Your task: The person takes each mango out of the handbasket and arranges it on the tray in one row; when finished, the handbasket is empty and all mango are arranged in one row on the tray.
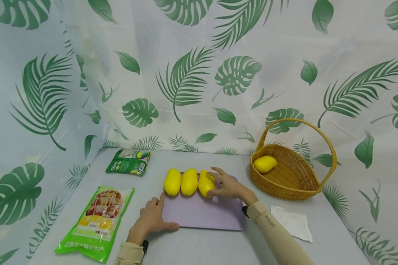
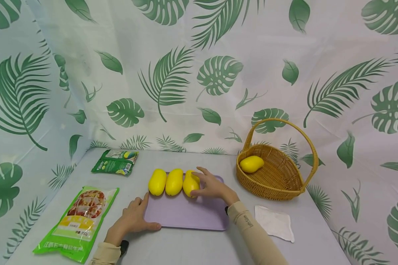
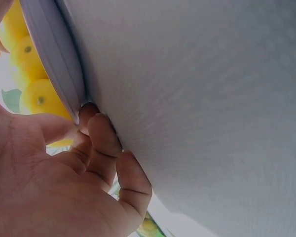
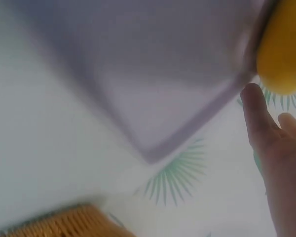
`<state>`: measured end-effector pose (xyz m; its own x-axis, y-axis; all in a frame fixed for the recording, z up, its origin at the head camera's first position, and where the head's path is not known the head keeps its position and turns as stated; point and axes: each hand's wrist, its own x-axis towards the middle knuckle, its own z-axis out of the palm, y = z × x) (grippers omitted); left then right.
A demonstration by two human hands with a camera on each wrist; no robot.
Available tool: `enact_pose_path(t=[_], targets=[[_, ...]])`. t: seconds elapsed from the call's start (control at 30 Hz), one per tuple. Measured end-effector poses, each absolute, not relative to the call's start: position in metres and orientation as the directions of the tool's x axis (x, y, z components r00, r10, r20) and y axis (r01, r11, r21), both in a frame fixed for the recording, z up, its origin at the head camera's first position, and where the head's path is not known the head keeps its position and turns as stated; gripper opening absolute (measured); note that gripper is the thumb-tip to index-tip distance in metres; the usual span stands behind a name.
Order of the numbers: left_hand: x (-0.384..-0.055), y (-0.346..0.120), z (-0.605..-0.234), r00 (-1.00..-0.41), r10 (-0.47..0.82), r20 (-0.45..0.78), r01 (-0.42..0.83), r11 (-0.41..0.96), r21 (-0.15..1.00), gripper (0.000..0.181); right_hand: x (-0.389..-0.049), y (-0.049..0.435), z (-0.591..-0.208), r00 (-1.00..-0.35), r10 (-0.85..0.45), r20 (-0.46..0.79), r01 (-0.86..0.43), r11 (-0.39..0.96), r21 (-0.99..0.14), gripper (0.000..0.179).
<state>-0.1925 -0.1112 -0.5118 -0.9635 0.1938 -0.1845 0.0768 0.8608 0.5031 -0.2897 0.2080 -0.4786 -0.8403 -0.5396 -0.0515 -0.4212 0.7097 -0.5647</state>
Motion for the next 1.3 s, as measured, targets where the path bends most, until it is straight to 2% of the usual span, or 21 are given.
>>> enact_pose_path(t=[0.3, 0.77, 1.0, 1.3], targets=[[-0.192, -0.111, -0.51, -0.962, 0.193, -0.195, 0.073, 0.865, 0.496, 0.132, -0.286, 0.228, -0.459, -0.846, -0.534, -0.005, -0.441, 0.704, -0.556, 0.081], [-0.192, -0.111, -0.509, -0.961, 0.19, -0.203, 0.064, 0.862, 0.502, 0.131, -0.284, 0.266, -0.434, -0.868, -0.495, 0.04, -0.459, 0.768, -0.447, 0.079], [-0.191, -0.111, -0.509, -0.957, 0.189, -0.219, 0.056, 0.865, 0.499, 0.132, -0.285, 0.29, -0.422, -0.905, -0.424, 0.022, -0.393, 0.818, -0.421, 0.084], [-0.192, -0.111, -0.509, -0.959, 0.189, -0.212, 0.061, 0.866, 0.496, 0.132, -0.284, 0.317, -0.406, -0.932, -0.361, 0.035, -0.355, 0.889, -0.288, 0.081]])
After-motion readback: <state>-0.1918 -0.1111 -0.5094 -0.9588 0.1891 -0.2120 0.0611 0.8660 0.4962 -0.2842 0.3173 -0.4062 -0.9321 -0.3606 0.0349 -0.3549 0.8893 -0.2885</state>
